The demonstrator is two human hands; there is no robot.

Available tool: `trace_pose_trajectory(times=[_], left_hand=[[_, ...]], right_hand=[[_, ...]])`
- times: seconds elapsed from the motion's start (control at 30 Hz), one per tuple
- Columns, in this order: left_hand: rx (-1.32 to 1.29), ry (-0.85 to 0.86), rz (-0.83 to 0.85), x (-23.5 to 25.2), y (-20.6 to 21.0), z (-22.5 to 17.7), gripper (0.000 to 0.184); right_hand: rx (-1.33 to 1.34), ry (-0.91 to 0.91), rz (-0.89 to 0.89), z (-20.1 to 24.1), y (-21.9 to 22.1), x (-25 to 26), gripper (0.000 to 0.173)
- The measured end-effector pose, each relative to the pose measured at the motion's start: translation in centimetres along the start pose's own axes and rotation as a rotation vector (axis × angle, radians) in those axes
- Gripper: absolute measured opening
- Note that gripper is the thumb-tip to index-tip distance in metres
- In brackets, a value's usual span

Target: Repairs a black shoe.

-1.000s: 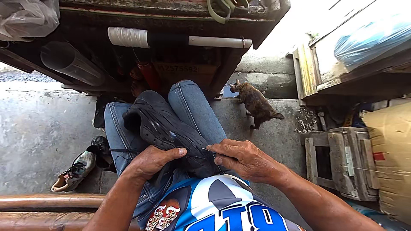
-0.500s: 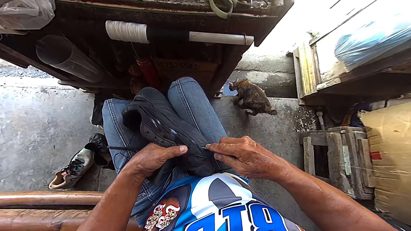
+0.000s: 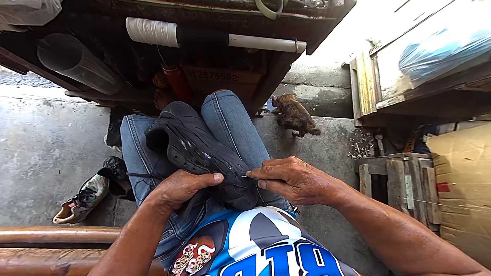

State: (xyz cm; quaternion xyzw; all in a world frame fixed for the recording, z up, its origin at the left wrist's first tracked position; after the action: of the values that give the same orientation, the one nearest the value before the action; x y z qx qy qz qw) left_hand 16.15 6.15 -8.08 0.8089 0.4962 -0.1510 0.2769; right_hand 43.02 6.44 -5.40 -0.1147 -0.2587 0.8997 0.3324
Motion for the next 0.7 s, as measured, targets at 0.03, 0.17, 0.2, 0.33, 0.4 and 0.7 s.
trace_pose_trajectory(times=[0.03, 0.17, 0.2, 0.33, 0.4, 0.7], left_hand=[[0.002, -0.001, 0.002, 0.0, 0.0, 0.0, 0.011], [0.004, 0.003, 0.005, 0.1, -0.1, 0.2, 0.012], [0.004, 0.006, 0.006, 0.1, -0.1, 0.2, 0.011], [-0.004, 0.004, 0.021, 0.2, -0.1, 0.2, 0.012], [-0.006, -0.007, 0.025, 0.2, -0.1, 0.1, 0.011], [-0.011, -0.001, 0.096, 0.3, -0.2, 0.2, 0.013]], right_hand=[[0.008, 0.006, -0.008, 0.0, 0.1, 0.0, 0.031], [-0.007, 0.013, -0.014, 0.1, 0.2, -0.2, 0.031], [-0.016, 0.013, -0.015, 0.1, 0.1, -0.2, 0.031], [-0.099, 0.018, 0.0, 0.6, -0.1, 0.1, 0.032], [-0.181, 0.0, 0.027, 1.0, -0.4, 0.5, 0.032], [-0.501, -0.045, 0.226, 3.4, -2.0, 2.8, 0.027]])
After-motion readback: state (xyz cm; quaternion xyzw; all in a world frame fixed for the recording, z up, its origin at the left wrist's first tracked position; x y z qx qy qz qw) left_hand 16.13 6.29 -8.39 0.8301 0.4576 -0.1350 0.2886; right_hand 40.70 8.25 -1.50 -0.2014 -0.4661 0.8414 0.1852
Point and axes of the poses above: each hand's wrist, its own x-axis towards the middle knuckle, its own y-axis out of the palm, z = x × y, the point moved 3 cm from there along x, towards the middle knuckle, and after that the axes turned 1 degree about x, right-handed, at the moved point
